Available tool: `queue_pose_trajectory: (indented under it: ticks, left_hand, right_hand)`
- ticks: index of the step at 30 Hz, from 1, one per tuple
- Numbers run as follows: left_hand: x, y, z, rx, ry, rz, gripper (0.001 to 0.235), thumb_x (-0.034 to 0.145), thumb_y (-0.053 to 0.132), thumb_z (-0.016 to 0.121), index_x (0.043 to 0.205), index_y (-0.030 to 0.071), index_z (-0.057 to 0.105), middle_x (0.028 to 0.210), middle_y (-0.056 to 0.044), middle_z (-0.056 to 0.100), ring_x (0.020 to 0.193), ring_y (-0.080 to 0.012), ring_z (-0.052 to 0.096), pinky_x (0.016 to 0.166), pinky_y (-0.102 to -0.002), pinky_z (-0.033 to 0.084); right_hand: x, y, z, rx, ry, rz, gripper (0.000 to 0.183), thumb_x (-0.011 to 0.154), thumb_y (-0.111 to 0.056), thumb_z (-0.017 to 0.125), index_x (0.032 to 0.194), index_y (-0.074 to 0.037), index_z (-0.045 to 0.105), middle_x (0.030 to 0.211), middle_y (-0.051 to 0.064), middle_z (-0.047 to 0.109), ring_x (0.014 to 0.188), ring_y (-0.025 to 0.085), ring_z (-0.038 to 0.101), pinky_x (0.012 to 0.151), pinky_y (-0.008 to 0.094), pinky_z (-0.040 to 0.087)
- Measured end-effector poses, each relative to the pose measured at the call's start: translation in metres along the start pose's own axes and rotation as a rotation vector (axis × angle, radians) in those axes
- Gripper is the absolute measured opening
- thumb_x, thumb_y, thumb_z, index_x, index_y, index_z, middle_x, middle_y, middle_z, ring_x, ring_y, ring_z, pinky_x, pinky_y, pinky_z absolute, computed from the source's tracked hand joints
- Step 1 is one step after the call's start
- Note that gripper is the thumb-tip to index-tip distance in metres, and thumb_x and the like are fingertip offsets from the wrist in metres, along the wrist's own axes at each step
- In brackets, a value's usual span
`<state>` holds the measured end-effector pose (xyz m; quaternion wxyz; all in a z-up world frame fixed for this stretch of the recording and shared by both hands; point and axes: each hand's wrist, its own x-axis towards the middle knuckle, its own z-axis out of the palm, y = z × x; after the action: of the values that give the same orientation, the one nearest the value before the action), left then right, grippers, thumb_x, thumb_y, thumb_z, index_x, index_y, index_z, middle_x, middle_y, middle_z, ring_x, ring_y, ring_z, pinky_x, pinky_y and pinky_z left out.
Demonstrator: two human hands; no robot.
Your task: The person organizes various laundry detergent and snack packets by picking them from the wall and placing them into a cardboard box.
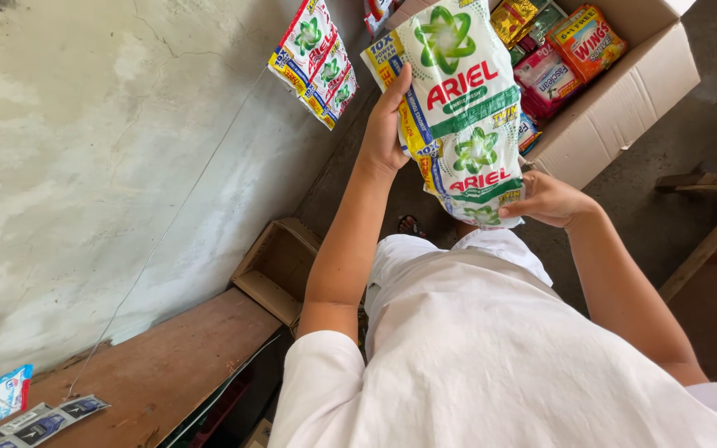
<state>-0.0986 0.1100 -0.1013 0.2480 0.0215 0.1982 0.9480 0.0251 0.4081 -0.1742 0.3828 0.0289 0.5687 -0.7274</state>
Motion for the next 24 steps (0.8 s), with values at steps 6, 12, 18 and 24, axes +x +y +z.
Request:
queue_pose_trajectory:
  ticks: [6,12,18,24]
  left_hand:
    - [0.004,0.013,0.030,-0.032,-0.056,0.024,0.042,0.105,0.032,0.068,0.133,0.001,0.062,0.120,-0.016,0.074,0.101,-0.0230,0.077,0.086,-0.039,0.065]
    - [0.021,0.051,0.049,0.007,-0.189,0.093,0.037,0.106,0.033,0.067,0.124,0.001,0.067,0.117,-0.016,0.076,0.099,-0.0240,0.077,0.086,-0.040,0.065]
    - [0.032,0.082,0.018,0.059,-0.083,0.213,0.036,0.105,0.034,0.065,0.123,0.002,0.067,0.115,-0.012,0.077,0.097,-0.0229,0.077,0.089,-0.039,0.064]
    - [0.030,0.078,0.001,0.111,0.005,0.300,0.041,0.102,0.035,0.068,0.126,0.002,0.066,0.115,-0.012,0.076,0.097,-0.0224,0.076,0.088,-0.039,0.063]
  right_hand:
    - [0.009,-0.010,0.023,-0.041,0.004,0.071,0.059,0.076,0.001,0.080,0.132,0.005,0.062,0.124,0.021,0.073,0.110,0.028,0.072,0.101,0.046,0.054]
    - [0.011,0.001,0.035,-0.037,-0.001,-0.005,0.065,0.073,0.006,0.078,0.135,-0.004,0.060,0.125,0.013,0.072,0.111,0.022,0.070,0.099,0.041,0.055]
    - [-0.014,0.027,0.031,0.126,0.052,-0.138,0.062,0.077,0.010,0.079,0.135,0.002,0.060,0.127,0.017,0.071,0.118,0.025,0.068,0.106,0.045,0.054]
    - [-0.051,-0.008,0.064,0.422,0.016,-0.258,0.064,0.080,0.006,0.073,0.141,0.000,0.054,0.133,0.019,0.067,0.123,0.029,0.066,0.107,0.046,0.053]
